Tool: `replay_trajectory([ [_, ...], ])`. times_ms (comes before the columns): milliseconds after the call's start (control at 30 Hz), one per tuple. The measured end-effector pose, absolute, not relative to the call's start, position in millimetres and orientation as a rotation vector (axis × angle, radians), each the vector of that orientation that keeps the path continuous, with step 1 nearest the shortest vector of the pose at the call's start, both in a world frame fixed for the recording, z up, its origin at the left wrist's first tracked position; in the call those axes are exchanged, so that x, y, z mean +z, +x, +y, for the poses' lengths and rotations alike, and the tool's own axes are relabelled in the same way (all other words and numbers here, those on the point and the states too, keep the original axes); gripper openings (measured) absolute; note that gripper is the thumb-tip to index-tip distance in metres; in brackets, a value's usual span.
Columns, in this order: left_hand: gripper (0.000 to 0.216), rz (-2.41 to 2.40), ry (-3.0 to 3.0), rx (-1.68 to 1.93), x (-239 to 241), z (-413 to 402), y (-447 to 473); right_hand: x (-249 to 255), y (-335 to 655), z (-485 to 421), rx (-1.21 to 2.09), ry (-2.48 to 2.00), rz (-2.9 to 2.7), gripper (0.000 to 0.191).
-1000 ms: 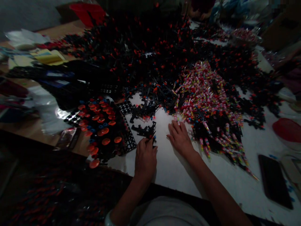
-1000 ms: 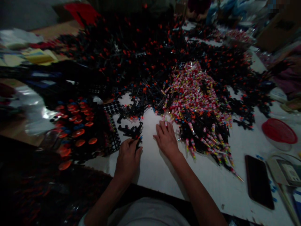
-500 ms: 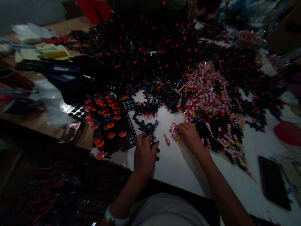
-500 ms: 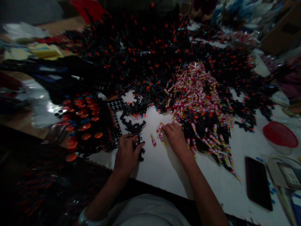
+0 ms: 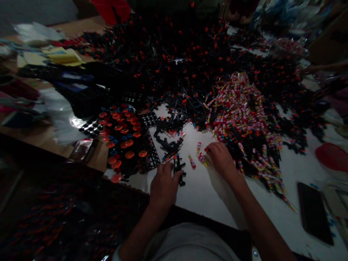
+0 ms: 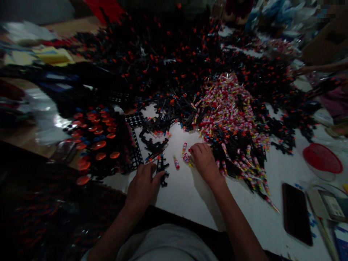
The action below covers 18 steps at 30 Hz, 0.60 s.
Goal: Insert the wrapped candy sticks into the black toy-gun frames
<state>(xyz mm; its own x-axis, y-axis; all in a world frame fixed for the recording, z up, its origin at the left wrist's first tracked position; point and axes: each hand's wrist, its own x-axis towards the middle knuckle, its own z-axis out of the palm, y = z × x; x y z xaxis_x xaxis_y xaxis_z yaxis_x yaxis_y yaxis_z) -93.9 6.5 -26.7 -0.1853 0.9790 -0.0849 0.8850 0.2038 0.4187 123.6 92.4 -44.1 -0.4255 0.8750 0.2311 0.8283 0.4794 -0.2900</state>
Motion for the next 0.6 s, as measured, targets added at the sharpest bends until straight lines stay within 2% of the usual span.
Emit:
replay_trajectory([
  [200, 0.032, 2.138, 1.754, 0.38, -25, 10, -93, -48, 94, 65, 0.212, -1.714, -2.28, 0.019],
  [367, 0.034, 2.131, 1.706, 0.33, -22, 13, -93, -41, 76, 66, 0.197, -2.016, -2.336, 0.012],
  [500, 0.035, 2.158, 1.675, 0.294, -21, 15, -88, -28, 72, 85, 0.366, -2.15, -2.235, 0.019],
  [600, 0.036, 2.173, 1.667, 0.275, -20, 15, -85, -25, 63, 99, 0.418, -2.202, -2.158, 0.032],
])
